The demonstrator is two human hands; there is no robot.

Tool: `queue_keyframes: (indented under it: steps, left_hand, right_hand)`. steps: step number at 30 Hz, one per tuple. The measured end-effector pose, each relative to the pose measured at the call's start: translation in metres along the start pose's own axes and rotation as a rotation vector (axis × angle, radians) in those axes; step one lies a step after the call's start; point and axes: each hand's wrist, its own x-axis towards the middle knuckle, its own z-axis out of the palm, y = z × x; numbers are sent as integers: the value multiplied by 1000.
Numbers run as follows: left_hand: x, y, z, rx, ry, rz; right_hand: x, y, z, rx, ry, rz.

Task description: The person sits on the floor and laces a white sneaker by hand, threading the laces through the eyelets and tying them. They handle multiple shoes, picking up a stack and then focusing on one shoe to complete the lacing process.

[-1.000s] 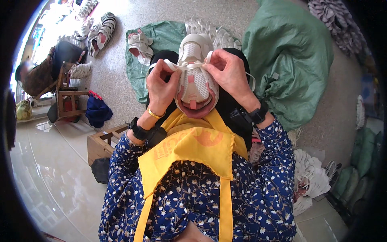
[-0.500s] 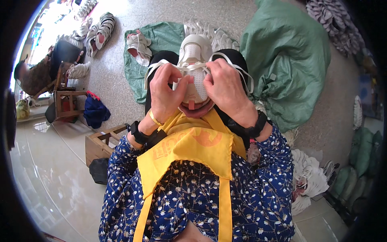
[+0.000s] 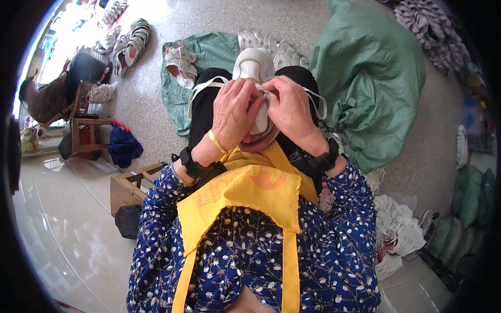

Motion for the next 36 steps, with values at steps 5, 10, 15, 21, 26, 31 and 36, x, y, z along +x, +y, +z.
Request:
queue_keyframes:
  steps: [5, 10, 15, 21, 26, 31, 36]
  left_hand:
    - [0, -1, 3, 90, -14, 56]
    - [0, -2, 5, 84, -17, 61]
    - [0, -2, 7, 113, -28, 63]
    - [2, -5, 8, 99, -60, 71]
    - [4, -5, -9, 58, -76, 51]
    - [-10, -4, -78, 44, -85, 36]
    - [-33, -6, -99, -21, -111, -26]
  right_hand:
    - [-1, 3, 1, 122, 33, 22]
    - [-5, 0, -2, 162, 69, 80]
    - [-3, 3, -2, 142, 47, 21]
    - [-3, 6, 0, 91, 29, -44]
    - [-4, -2, -3, 160, 19, 15]
    - [-7, -6, -5, 111, 37, -8]
    - [1, -31, 7, -68, 69, -390]
